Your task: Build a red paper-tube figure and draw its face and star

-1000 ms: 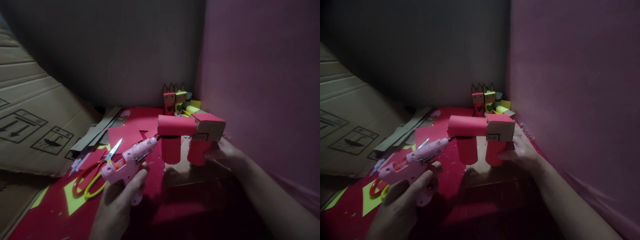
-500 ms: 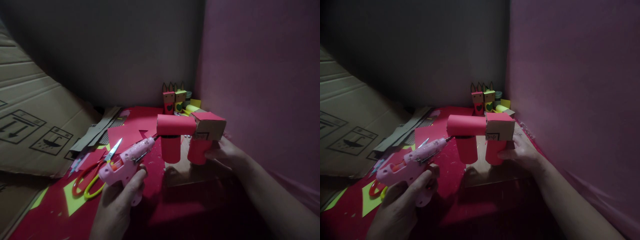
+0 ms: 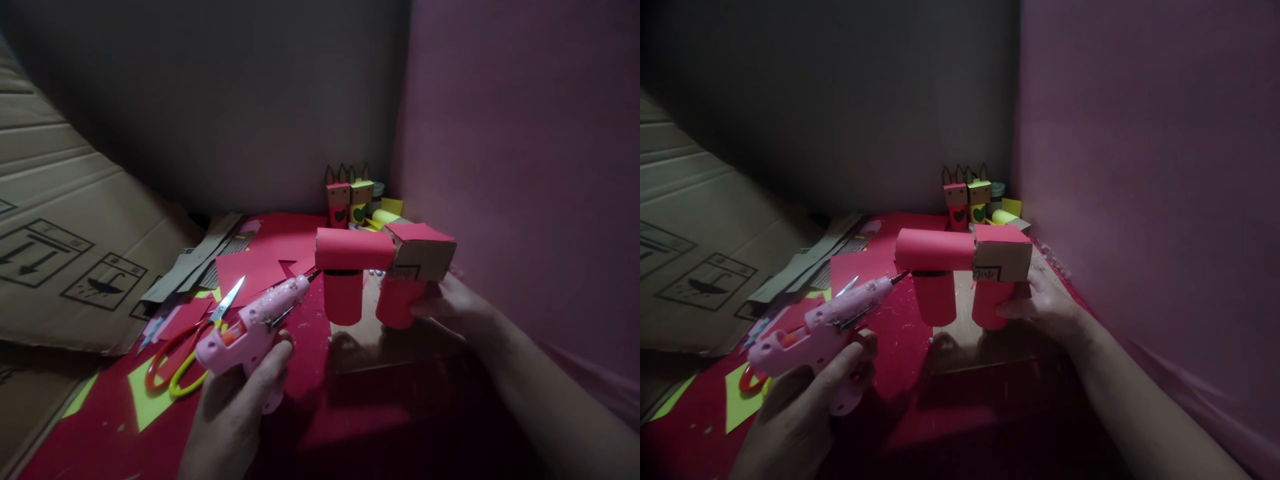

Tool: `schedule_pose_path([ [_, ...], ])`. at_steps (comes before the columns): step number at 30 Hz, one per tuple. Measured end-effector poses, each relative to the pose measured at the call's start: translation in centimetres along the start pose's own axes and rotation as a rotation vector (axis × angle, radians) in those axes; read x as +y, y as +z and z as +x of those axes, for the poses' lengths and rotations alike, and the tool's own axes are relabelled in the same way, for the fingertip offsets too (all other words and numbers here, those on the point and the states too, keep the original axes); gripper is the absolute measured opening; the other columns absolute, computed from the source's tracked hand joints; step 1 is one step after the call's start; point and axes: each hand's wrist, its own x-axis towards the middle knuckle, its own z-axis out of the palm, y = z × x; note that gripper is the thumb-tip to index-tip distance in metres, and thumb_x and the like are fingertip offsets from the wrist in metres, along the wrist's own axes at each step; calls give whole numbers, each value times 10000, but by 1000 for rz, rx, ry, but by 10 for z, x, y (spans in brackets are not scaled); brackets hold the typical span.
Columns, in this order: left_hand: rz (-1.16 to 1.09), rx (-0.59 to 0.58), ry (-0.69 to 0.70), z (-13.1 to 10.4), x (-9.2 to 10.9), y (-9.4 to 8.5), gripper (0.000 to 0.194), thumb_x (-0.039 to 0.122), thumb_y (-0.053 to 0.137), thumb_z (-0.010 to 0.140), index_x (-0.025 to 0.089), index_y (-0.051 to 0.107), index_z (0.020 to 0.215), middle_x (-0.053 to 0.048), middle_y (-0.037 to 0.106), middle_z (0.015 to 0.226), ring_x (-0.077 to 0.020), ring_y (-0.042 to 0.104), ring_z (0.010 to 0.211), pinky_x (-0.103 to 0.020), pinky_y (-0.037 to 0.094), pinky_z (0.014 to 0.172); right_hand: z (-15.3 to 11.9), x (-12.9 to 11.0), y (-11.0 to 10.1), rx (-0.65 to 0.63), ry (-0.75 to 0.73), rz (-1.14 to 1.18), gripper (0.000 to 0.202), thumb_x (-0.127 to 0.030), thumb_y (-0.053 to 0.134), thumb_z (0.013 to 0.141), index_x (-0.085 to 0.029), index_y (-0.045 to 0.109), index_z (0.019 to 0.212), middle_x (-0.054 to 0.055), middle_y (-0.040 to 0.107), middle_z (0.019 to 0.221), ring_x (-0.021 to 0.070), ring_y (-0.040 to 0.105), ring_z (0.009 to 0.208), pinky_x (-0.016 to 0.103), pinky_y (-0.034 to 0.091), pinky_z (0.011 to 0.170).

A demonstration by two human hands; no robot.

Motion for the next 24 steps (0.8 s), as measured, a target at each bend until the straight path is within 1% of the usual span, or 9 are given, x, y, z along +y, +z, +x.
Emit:
schedule_pose_path([
  [3, -31, -37, -69, -1, 3, -1, 325, 393, 869, 569, 169, 751, 773, -24, 706, 704, -148, 616, 675, -197, 501, 550, -1, 1, -1, -10, 25, 5, 521, -291, 917, 575, -274, 744, 1067, 55, 677, 1168, 306, 615, 1089, 403, 555, 846],
  [8, 16, -48, -65, -2, 7, -3, 337, 406, 862, 577, 174, 754, 796, -30, 721, 749, -162, 643, 723, -200, 516, 584, -1, 1, 0, 15, 18, 7, 582, -280, 913, 576, -275, 721, 1126, 56, 634, 1280, 317, 594, 1141, 401, 545, 865],
  [11, 44, -59, -47, -2, 6, -5, 365, 434, 854, 583, 178, 746, 819, -40, 733, 790, -184, 653, 762, -219, 528, 606, -1, -3, 5, 13, 5, 45, 555, -263, 910, 579, -265, 715, 1098, 50, 680, 1149, 279, 639, 1033, 385, 553, 833],
  [15, 137, -78, 3, 2, 5, -9, 356, 479, 828, 609, 187, 751, 798, -37, 702, 715, -215, 646, 728, -255, 517, 564, -1, -6, 11, 18, -6, 130, 514, -238, 888, 612, -253, 699, 1089, 44, 720, 974, 243, 680, 849, 358, 578, 715],
  [17, 176, -83, 78, 7, 3, -11, 348, 497, 814, 622, 192, 749, 777, -44, 703, 718, -239, 655, 740, -278, 523, 575, -2, -7, 12, 41, 10, 158, 478, -259, 880, 626, -249, 707, 1071, 53, 731, 977, 250, 684, 850, 366, 583, 715],
  [19, 228, -113, 216, 15, 1, -10, 334, 503, 794, 649, 203, 744, 789, -47, 709, 733, -260, 666, 770, -307, 544, 635, -1, -7, 10, 122, -9, 179, 462, -276, 889, 606, -267, 723, 1036, 44, 735, 1008, 256, 676, 898, 380, 582, 770],
  [21, 346, -228, 386, 23, -1, -7, 300, 505, 734, 726, 225, 728, 832, -43, 682, 702, -263, 661, 764, -333, 546, 675, -1, -9, 7, 220, -56, 193, 472, -274, 906, 569, -294, 737, 1008, 23, 732, 1061, 258, 658, 966, 390, 571, 845],
  [23, 572, -397, 522, 29, -2, -1, 278, 488, 610, 845, 234, 698, 918, -55, 684, 775, -265, 653, 785, -357, 530, 705, -2, -15, 4, 271, -103, 192, 483, -283, 914, 553, -316, 743, 1003, 11, 722, 1117, 267, 643, 1018, 409, 559, 898],
  [24, 705, -441, 586, 31, -1, 4, 275, 459, 548, 885, 226, 678, 954, -69, 685, 835, -271, 645, 799, -375, 520, 713, -3, -19, 3, 284, -120, 181, 482, -294, 911, 561, -326, 741, 1011, 10, 715, 1142, 278, 636, 1044, 426, 553, 920],
])
